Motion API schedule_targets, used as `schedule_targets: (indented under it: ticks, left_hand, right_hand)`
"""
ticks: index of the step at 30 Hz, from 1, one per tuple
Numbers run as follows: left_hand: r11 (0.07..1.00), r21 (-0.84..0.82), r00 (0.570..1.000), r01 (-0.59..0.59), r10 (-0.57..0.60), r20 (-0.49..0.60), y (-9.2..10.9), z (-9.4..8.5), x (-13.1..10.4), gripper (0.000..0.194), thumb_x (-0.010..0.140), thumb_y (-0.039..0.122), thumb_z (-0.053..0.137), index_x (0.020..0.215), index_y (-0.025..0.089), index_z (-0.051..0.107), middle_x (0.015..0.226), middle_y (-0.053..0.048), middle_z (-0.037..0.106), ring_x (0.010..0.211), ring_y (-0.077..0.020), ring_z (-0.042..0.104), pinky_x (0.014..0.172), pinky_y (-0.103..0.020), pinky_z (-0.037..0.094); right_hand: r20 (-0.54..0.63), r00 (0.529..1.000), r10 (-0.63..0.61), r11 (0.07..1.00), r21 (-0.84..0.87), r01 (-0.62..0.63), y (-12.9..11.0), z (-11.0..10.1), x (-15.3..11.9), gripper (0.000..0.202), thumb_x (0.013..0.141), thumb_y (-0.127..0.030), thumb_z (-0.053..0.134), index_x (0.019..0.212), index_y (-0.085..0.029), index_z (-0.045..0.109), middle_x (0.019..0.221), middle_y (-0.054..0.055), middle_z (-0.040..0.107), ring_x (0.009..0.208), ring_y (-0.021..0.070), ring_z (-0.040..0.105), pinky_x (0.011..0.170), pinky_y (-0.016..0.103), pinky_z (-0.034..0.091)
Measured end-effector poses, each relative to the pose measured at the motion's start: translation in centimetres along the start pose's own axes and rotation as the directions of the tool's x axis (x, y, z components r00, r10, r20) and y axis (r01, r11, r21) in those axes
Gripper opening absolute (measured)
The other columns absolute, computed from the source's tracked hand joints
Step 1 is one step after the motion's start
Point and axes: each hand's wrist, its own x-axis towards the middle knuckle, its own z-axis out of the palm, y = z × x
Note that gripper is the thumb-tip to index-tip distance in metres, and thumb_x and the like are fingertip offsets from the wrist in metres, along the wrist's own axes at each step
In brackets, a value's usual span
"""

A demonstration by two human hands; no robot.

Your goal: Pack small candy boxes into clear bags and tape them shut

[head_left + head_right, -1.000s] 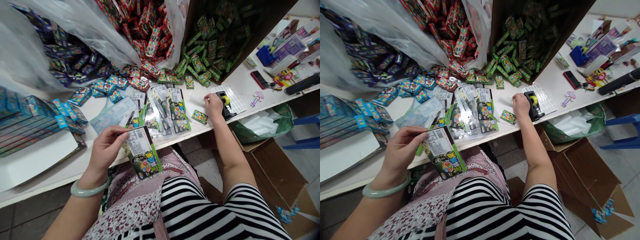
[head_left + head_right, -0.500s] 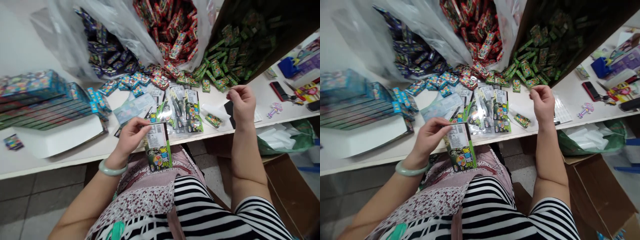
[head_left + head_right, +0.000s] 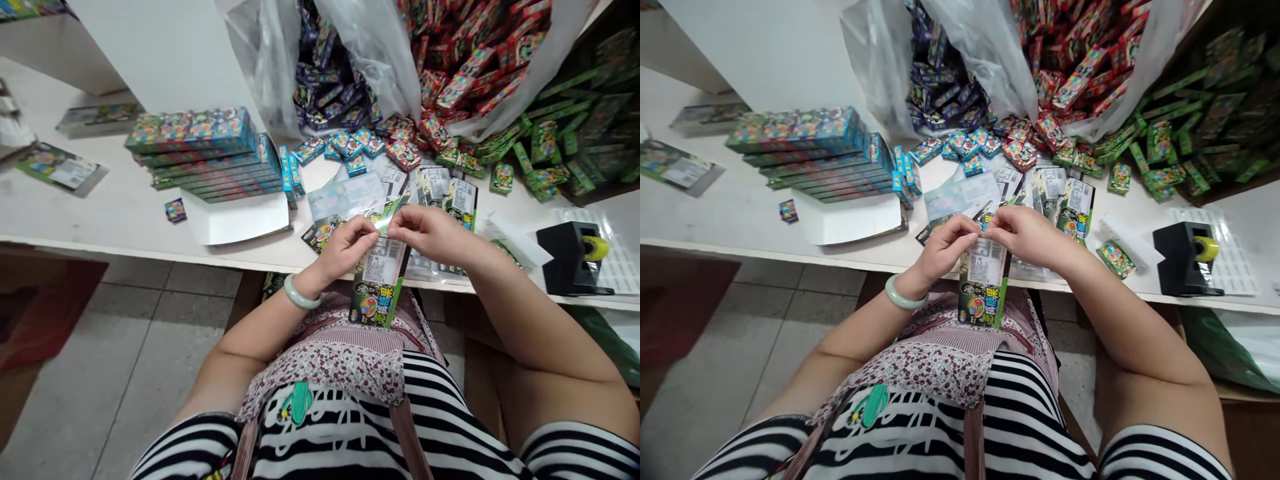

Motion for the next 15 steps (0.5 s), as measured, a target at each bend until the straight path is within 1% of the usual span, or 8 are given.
schedule_targets:
  ticks: [4,9,12,15]
  left_hand:
    - [0.999,-0.033,1.0,0.0,0.0,-0.001,-0.4,0.2,0.2,0.02,0.095,0.037,0.059,0.086,0.019,0.06,0.082,-0.002,0.062,0.076,-0.0132,0.056,0.069,-0.028,0.047]
    - [0.999,-0.038,1.0,-0.001,0.001,-0.013,-0.8,0.5,0.4,0.021,0.088,0.037,0.072,0.086,0.02,0.061,0.082,-0.001,0.062,0.077,-0.0133,0.056,0.071,-0.029,0.046]
    - [1.0,-0.026,0.999,0.014,-0.015,-0.036,-0.9,0.7,0.4,0.019,0.087,0.034,0.073,0.085,0.02,0.06,0.082,-0.001,0.062,0.077,-0.0131,0.056,0.07,-0.028,0.046]
    - [1.0,-0.021,0.998,-0.007,0.006,-0.057,-1.1,0.8,0.4,0.019,0.088,0.033,0.071,0.085,0.019,0.058,0.082,0.0,0.061,0.078,-0.0127,0.056,0.071,-0.028,0.047]
  right_hand:
    - [-0.002,0.999,0.045,0.998,-0.044,-0.045,0.0,-0.1,0.4,0.023,0.085,-0.038,0.07,0.072,-0.022,0.061,0.061,-0.003,0.053,0.061,0.0148,0.047,0.057,0.029,0.033]
    - [-0.001,0.998,0.062,0.994,-0.095,-0.062,-0.3,-0.1,0.7,0.018,0.085,-0.027,0.067,0.069,-0.022,0.061,0.056,-0.005,0.048,0.057,0.0135,0.043,0.056,0.029,0.03]
    - [-0.013,0.998,0.067,0.994,-0.085,-0.067,-0.2,0.1,0.9,0.018,0.084,-0.028,0.069,0.069,-0.022,0.061,0.055,-0.005,0.049,0.057,0.0136,0.044,0.056,0.029,0.03]
    - [-0.021,0.997,0.078,0.997,-0.008,-0.079,0.3,0.3,1.1,0.02,0.083,-0.033,0.072,0.07,-0.021,0.062,0.059,-0.003,0.054,0.06,0.0142,0.047,0.057,0.029,0.032]
